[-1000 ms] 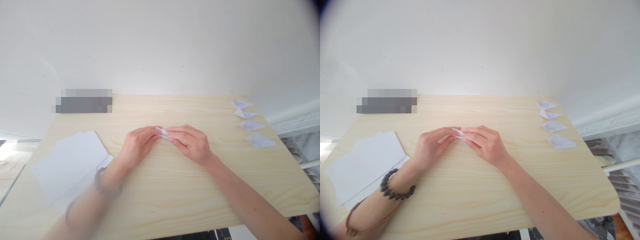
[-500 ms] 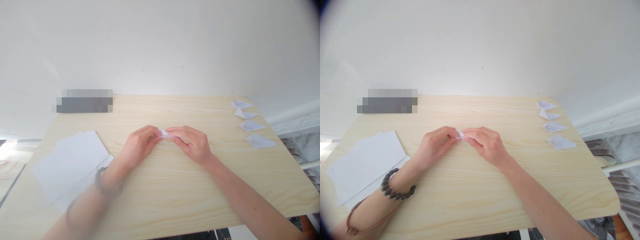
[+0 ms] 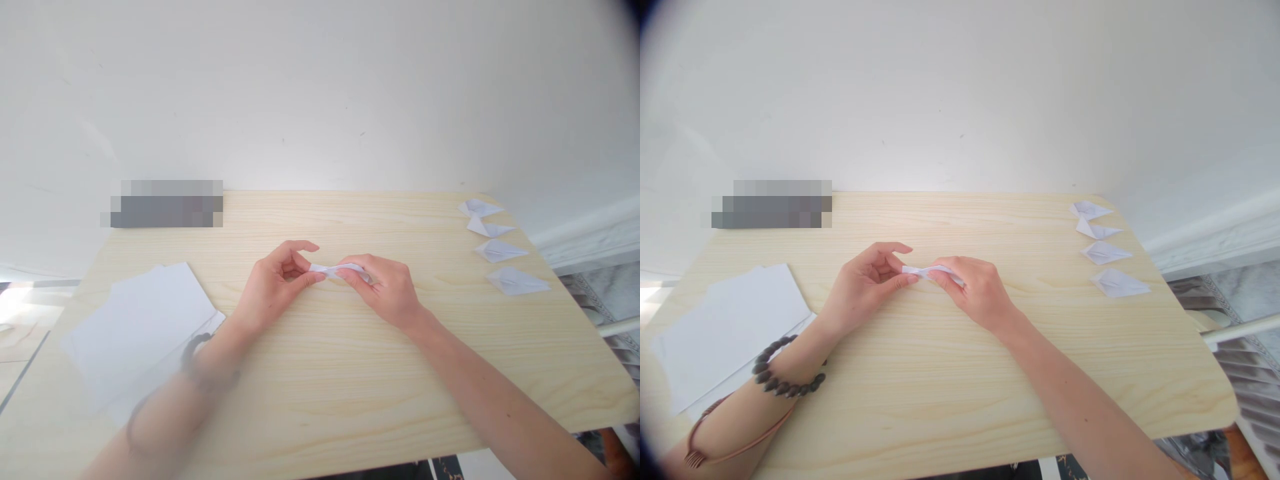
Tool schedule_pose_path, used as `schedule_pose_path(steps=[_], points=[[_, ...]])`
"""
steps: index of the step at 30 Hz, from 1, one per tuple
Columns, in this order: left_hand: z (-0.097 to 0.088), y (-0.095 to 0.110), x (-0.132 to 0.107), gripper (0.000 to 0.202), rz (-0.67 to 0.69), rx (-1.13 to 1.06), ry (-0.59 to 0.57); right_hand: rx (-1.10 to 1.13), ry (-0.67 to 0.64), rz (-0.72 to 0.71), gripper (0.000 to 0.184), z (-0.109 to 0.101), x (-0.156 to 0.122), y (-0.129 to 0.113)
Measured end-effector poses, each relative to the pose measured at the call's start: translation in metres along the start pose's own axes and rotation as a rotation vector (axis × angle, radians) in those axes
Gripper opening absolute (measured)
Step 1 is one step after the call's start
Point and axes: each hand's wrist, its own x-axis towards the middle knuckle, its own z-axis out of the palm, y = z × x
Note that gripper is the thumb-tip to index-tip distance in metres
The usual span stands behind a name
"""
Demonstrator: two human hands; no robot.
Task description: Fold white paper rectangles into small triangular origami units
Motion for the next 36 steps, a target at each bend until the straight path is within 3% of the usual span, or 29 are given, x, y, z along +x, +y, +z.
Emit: schedule_pose_path(steps=[5,12,16,21,27,32,36], points=[[-0.002,0.002,-0.001,0.015,-0.024,0.062,-0.081,0.04,-0.011,-0.026,0.012,-0.001,0.001,-0.001],[-0.001,0.004,-0.002,0.018,-0.049,0.105,0.022,0.119,-0.085,0.233,0.022,0.001,-0.001,0.0],[0.0,0.007,-0.005,0.02,-0.031,0.163,0.037,0.157,-0.078,0.299,0.02,0.002,0.0,0.001],[-0.002,0.012,-0.006,0.027,-0.033,0.185,-0.043,0.144,-0.053,0.266,0.016,0.001,0.001,0.001],[-0.004,0.005,-0.002,0.025,-0.08,0.092,-0.049,0.086,-0.062,0.158,0.017,0.0,0.0,0.002],[-0.004,0.007,-0.003,0.024,-0.029,0.273,-0.113,0.087,-0.036,0.081,0.016,-0.001,0.0,0.002],[-0.002,0.012,-0.004,0.022,0.045,0.373,-0.071,0.092,-0.052,0.069,0.017,-0.001,0.0,0.001]])
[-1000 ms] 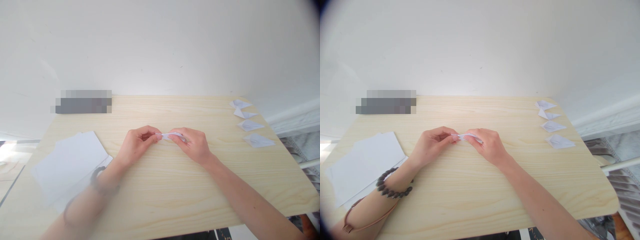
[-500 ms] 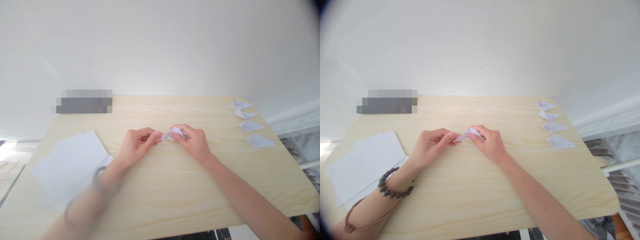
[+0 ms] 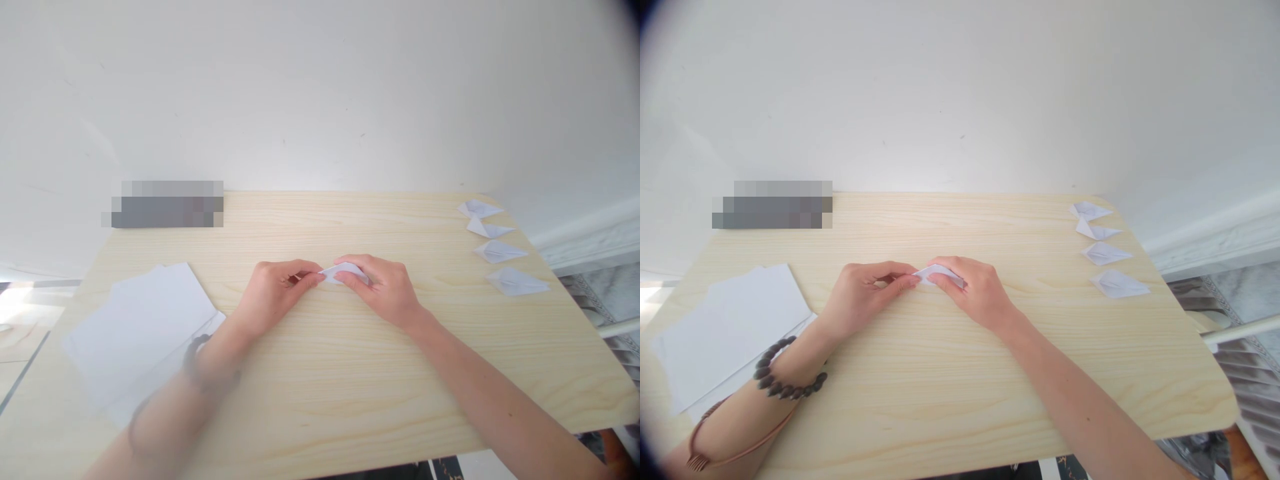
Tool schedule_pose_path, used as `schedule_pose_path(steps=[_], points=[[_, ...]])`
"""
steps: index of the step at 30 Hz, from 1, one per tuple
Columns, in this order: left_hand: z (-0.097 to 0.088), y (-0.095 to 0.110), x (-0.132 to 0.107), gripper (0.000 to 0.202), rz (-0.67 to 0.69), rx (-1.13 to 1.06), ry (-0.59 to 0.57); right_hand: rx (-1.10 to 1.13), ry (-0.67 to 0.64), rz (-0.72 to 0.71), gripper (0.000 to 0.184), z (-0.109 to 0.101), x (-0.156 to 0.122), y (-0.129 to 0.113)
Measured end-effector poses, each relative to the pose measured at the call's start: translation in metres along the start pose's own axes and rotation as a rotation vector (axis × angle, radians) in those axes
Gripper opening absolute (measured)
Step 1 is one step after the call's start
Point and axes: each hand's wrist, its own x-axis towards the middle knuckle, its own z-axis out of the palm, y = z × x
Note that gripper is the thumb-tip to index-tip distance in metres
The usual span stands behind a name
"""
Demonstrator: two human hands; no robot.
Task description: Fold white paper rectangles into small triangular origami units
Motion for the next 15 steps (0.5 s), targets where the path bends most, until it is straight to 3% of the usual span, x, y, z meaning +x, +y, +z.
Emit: schedule_pose_path(steps=[9,15], points=[[-0.0041,-0.0033,0.0013,0.027,-0.075,-0.062,-0.092,-0.01,-0.032,-0.028,0.018,-0.0016,0.0013,-0.0002],[-0.004,-0.0002,0.0011,0.029,-0.036,-0.018,-0.095,0.005,-0.034,-0.026,0.018,0.0021,-0.0004,-0.0006]])
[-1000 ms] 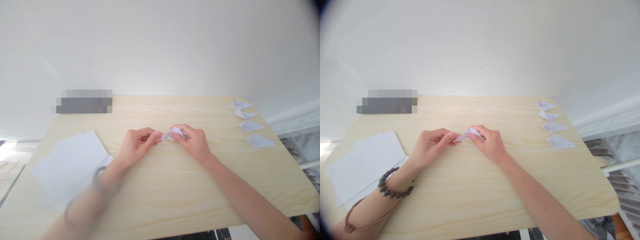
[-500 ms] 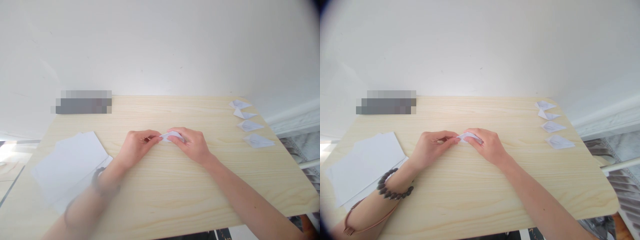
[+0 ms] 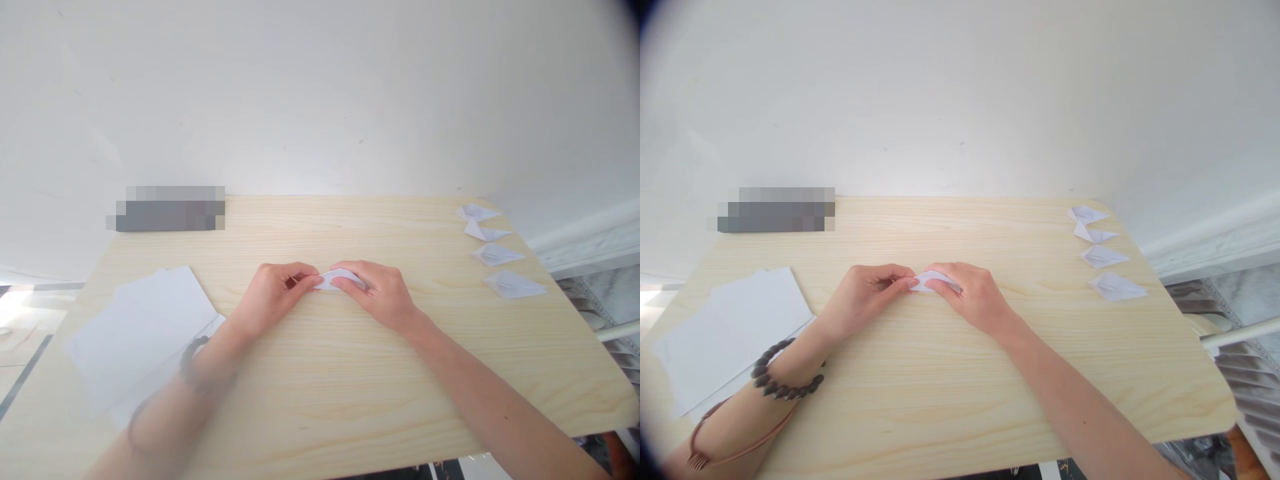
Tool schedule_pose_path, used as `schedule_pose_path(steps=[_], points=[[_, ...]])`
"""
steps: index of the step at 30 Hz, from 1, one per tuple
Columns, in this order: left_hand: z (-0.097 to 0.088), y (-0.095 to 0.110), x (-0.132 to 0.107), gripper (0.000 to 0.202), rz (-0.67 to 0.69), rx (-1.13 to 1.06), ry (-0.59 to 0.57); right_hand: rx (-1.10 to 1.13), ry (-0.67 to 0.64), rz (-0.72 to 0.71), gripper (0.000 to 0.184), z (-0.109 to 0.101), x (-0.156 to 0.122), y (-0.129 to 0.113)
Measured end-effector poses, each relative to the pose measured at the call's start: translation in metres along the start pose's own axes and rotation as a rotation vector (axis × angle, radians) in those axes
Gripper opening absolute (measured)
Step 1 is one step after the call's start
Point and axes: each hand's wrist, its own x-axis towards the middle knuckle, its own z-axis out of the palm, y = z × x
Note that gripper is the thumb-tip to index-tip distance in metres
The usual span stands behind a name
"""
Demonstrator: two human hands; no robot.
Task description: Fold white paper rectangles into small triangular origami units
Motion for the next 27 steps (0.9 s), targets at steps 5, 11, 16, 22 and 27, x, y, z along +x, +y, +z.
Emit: schedule_pose_path(steps=[5,11,16,22,27], points=[[0.0002,-0.0004,0.0013,0.029,-0.014,0.042,0.104,0.132,-0.006,0.166,0.03,-0.0012,0.0013,-0.0007],[-0.0032,-0.0051,0.004,0.03,-0.068,0.003,0.176,0.312,-0.011,0.309,0.036,-0.0076,0.0056,-0.0006],[-0.0025,-0.0021,0.0028,0.031,-0.077,-0.04,0.151,0.293,-0.044,0.334,0.037,-0.0072,0.006,0.0022],[-0.0049,-0.0036,0.0032,0.03,-0.063,0.012,0.039,0.231,-0.035,0.314,0.025,-0.0054,0.0062,0.0023],[-0.0033,-0.0022,0.0019,0.03,-0.055,0.019,0.047,0.244,-0.031,0.301,0.024,-0.0058,0.0066,0.0]])
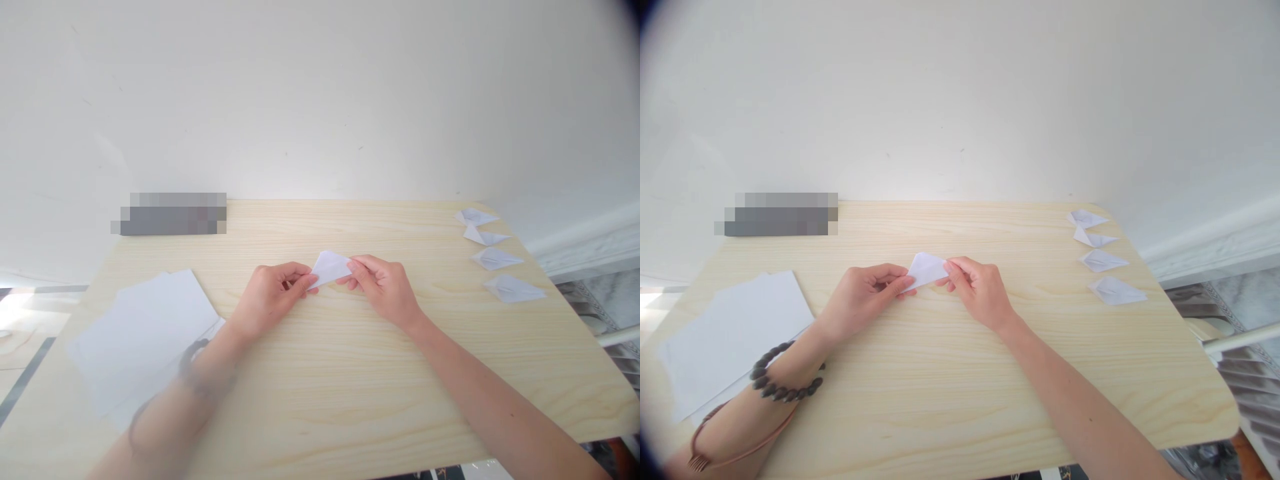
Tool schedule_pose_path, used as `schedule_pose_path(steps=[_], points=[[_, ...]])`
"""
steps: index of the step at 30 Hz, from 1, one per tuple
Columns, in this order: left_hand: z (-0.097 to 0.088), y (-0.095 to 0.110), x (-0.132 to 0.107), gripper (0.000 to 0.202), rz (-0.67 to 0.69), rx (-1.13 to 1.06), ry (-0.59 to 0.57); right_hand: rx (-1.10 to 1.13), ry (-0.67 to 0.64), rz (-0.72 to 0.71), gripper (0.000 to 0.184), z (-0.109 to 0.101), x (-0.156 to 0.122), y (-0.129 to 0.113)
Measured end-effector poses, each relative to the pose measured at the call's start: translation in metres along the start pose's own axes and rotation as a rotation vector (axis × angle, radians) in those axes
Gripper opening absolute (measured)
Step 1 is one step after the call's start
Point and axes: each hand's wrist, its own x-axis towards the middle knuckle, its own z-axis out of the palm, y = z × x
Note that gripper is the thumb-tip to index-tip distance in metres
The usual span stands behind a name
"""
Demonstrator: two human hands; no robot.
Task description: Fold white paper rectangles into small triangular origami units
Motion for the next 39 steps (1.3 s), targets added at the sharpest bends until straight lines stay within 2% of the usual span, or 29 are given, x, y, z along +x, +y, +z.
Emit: schedule_pose_path(steps=[3,7,18,25,28,35,39], points=[[0.0008,0.0018,-0.001,0.031,0.003,-0.028,0.025,0.041,0.017,0.024,0.026,-0.0005,0.0005,0.0007],[-0.0013,0.0015,-0.0013,0.035,0.014,0.01,-0.039,0.104,0.05,0.048,0.028,-0.0005,0.001,0.0018],[-0.0027,0.0001,-0.0019,0.037,-0.005,0.07,-0.08,0.107,0.014,0.069,0.026,-0.0019,0.0008,0.0001],[-0.0057,0.0007,-0.0031,0.043,0.109,0.036,-0.213,0.202,-0.167,0.05,0.029,-0.0066,-0.0013,-0.0033],[-0.0055,-0.0014,-0.0015,0.039,0.13,0.063,-0.195,0.201,-0.201,0.032,0.034,-0.0064,-0.0026,-0.0033],[-0.003,-0.0002,0.0006,0.038,0.088,0.165,-0.133,0.158,-0.153,0.054,0.035,-0.0032,-0.0019,-0.003],[-0.002,0.0006,-0.0007,0.04,0.055,0.116,-0.125,0.181,-0.146,0.086,0.037,-0.004,-0.0007,-0.0034]])
